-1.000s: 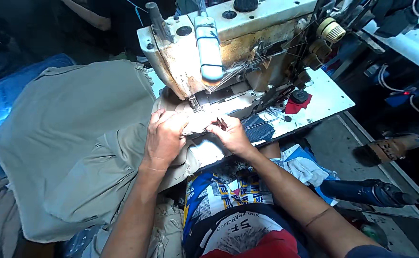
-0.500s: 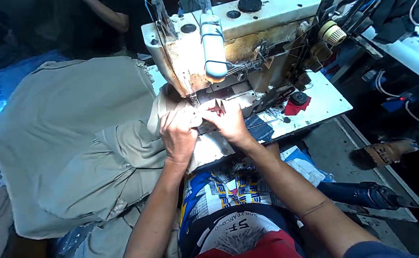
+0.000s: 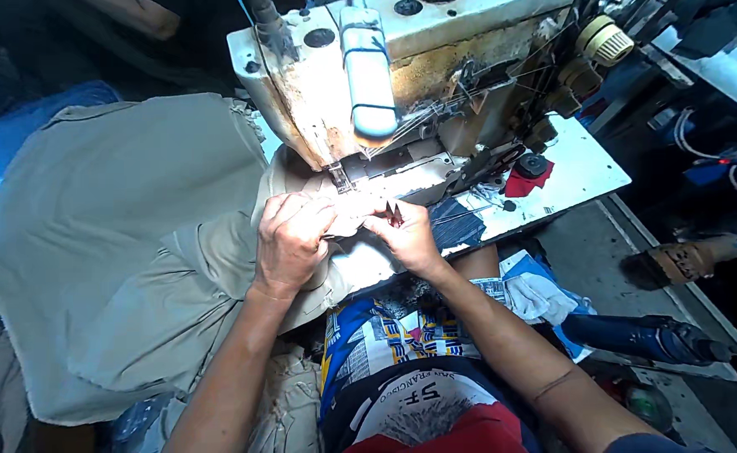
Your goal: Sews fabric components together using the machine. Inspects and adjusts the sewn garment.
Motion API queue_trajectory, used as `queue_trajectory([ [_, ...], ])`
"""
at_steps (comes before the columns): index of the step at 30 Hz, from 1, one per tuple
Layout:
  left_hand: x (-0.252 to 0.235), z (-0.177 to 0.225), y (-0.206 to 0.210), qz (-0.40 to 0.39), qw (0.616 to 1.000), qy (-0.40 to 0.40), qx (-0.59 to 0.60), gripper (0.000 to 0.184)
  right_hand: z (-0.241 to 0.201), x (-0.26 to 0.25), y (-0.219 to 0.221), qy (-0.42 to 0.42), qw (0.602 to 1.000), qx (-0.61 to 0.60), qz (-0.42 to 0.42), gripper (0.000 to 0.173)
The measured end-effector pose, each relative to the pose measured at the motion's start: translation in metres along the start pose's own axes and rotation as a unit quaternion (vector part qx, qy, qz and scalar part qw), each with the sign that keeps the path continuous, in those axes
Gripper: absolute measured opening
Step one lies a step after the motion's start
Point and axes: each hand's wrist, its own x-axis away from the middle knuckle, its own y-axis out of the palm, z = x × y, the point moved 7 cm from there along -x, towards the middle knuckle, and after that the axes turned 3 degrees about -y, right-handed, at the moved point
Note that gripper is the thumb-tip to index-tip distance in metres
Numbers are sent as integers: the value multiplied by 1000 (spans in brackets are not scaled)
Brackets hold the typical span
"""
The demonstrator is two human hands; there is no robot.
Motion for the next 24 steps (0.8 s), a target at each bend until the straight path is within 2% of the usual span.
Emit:
queue_trajectory([
  [7, -10, -7, 1, -41, 999, -7, -12, 29, 0, -6, 6, -10, 999, 37, 3, 14],
  [11, -12, 0, -12, -96, 992, -1, 85, 23, -1, -8, 11, -21, 997, 80, 9, 14],
  [14, -6, -3, -25, -179, 982, 11, 54, 42, -4, -7, 10, -23, 995, 98, -9, 14],
  [16, 1, -29, -43, -198, 980, -18, -9, 49, -7, -6, 9, -23, 990, 137, -28, 14],
  [19, 5, -44, -83, -153, 987, -48, 21, 43, -19, -14, 12, -49, 977, 187, -86, 13],
  [21, 5, -19, -102, -107, 987, -27, 119, 34, -25, -22, 17, -78, 970, 168, -157, 18],
  [24, 16, 20, -95, -90, 965, -4, 246, 24, -41, -12, 21, -85, 948, 154, -265, 17],
])
